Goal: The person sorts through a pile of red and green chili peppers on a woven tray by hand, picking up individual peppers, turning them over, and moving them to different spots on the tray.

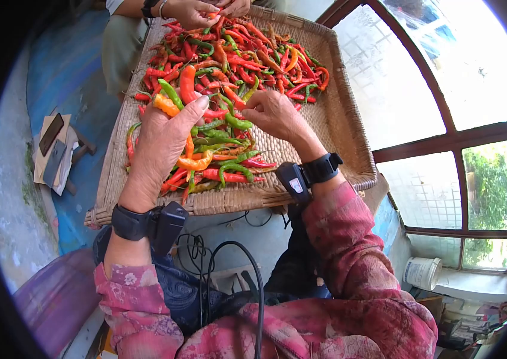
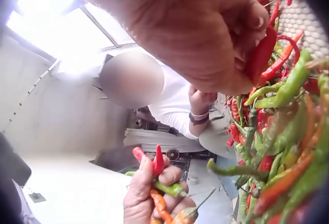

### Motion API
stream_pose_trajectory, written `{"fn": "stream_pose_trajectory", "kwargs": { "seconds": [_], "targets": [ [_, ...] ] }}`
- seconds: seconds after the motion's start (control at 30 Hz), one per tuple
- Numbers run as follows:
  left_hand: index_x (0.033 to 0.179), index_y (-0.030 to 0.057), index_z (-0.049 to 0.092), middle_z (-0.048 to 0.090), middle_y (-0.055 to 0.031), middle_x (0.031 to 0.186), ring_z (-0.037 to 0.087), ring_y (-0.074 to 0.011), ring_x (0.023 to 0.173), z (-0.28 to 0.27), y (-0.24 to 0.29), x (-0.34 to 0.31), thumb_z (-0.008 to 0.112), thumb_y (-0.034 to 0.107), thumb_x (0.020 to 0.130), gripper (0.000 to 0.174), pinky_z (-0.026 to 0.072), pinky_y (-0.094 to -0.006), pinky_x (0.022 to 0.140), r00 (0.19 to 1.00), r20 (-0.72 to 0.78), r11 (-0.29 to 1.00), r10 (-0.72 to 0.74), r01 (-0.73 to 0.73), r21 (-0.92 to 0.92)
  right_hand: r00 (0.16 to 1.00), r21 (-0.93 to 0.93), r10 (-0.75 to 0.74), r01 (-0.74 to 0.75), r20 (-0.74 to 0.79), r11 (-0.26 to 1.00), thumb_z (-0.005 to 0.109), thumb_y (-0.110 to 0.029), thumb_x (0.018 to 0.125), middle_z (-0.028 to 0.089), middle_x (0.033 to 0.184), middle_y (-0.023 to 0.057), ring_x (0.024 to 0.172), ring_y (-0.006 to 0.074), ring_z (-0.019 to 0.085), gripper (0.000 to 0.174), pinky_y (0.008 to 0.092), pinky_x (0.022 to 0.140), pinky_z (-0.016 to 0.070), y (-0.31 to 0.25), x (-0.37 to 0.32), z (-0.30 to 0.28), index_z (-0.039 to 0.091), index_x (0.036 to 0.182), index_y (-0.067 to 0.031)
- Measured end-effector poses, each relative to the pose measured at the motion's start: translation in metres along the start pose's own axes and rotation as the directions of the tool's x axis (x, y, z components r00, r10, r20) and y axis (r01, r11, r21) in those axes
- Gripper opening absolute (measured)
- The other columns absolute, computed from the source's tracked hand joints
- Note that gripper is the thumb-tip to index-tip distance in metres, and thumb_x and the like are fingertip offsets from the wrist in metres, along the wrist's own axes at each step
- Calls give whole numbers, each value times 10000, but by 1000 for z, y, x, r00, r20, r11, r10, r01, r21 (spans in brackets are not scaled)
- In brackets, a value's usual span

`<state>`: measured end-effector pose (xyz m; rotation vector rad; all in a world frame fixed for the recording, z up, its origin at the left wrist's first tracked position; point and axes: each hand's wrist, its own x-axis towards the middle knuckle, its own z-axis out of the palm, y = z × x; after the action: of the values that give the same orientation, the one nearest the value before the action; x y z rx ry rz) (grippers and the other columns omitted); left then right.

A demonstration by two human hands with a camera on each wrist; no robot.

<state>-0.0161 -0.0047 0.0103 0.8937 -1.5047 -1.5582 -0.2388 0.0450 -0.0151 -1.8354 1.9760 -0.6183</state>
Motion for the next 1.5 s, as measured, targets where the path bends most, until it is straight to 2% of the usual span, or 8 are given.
{"fn": "stream_pose_trajectory", "kwargs": {
  "seconds": [0.3, 0.43, 0.67, 0.8, 1.1, 1.23, 1.33, 1.5],
  "targets": [
    [978, 42, 603, 583, 5, 795, 526, -81, 693, 5, -1, 0, 654, 196, 833, 218, 423, -241, 671, 999, 38, 997, -38, 35, 65, 956, 478, 27, -171, 294, 861, 603, -187, 843, 522, 632, -23, 563, 42, 470, 178, 214, 491, 370, -13, -28, -36, 636, 849, -12],
    [1004, 38, 601, 592, 6, 812, 531, -82, 698, 8, 1, -1, 651, 194, 833, 237, 430, -241, 680, 999, 29, 998, -24, 22, 58, 918, 957, 336, 123, -210, 262, 541, -126, 903, 609, 822, 64, 651, 89, 558, 363, 215, 548, 458, 5, -15, -48, 455, 1188, 81],
    [985, 52, 595, 584, 13, 830, 524, -80, 716, 6, -6, 3, 650, 188, 838, 208, 426, -237, 677, 999, 40, 999, -23, 22, 26, 1000, 251, -16, 15, 4, 968, 629, -211, 840, 639, 892, 107, 766, 173, 610, 333, 292, 687, 507, 6, -14, -20, 595, 1107, -15],
    [912, 31, 627, 599, -13, 735, 540, -90, 692, 7, -4, 1, 658, 251, 831, 237, 436, -256, 662, 999, 11, 998, 43, -44, 46, 976, -173, -126, 157, 179, 972, 608, -113, 773, 614, 1004, 176, 955, 343, 583, 305, 396, 854, 465, 10, -14, 13, 614, 1071, -46],
    [918, 20, 628, 596, -16, 742, 542, -96, 700, -1, -1, -1, 657, 264, 829, 261, 438, -261, 670, 1000, 2, 1000, -12, 11, 25, 962, -295, -136, 205, 238, 933, 613, -103, 722, 605, 851, 146, 849, 337, 594, 131, 420, 737, 472, 14, -7, 29, 586, 836, -43],
    [925, 20, 628, 594, -12, 735, 541, -92, 691, -2, -1, -1, 657, 266, 827, 266, 438, -258, 664, 1000, -2, 999, -6, 6, 49, 995, 231, -22, -1, 96, 973, 618, -158, 784, 635, 719, 100, 670, 191, 617, 168, 336, 623, 495, -6, -6, -11, 613, 864, -10],
    [931, 27, 630, 596, -12, 733, 543, -90, 689, 1, -3, 0, 659, 265, 822, 264, 440, -257, 659, 1000, 1, 1000, -1, 1, 23, 986, 781, 166, -127, 30, 611, 603, -197, 864, 613, 744, 33, 603, 92, 570, 205, 208, 558, 476, -23, -13, -29, 593, 897, 5],
    [937, 38, 628, 605, -16, 747, 553, -92, 694, 4, -7, 0, 662, 263, 815, 258, 444, -254, 657, 1000, 15, 999, -10, 9, 52, 966, 826, 144, -258, 214, 501, 612, -245, 873, 580, 653, -6, 532, 47, 548, 236, 169, 497, 467, -24, -27, -30, 591, 818, -17]
  ]
}}
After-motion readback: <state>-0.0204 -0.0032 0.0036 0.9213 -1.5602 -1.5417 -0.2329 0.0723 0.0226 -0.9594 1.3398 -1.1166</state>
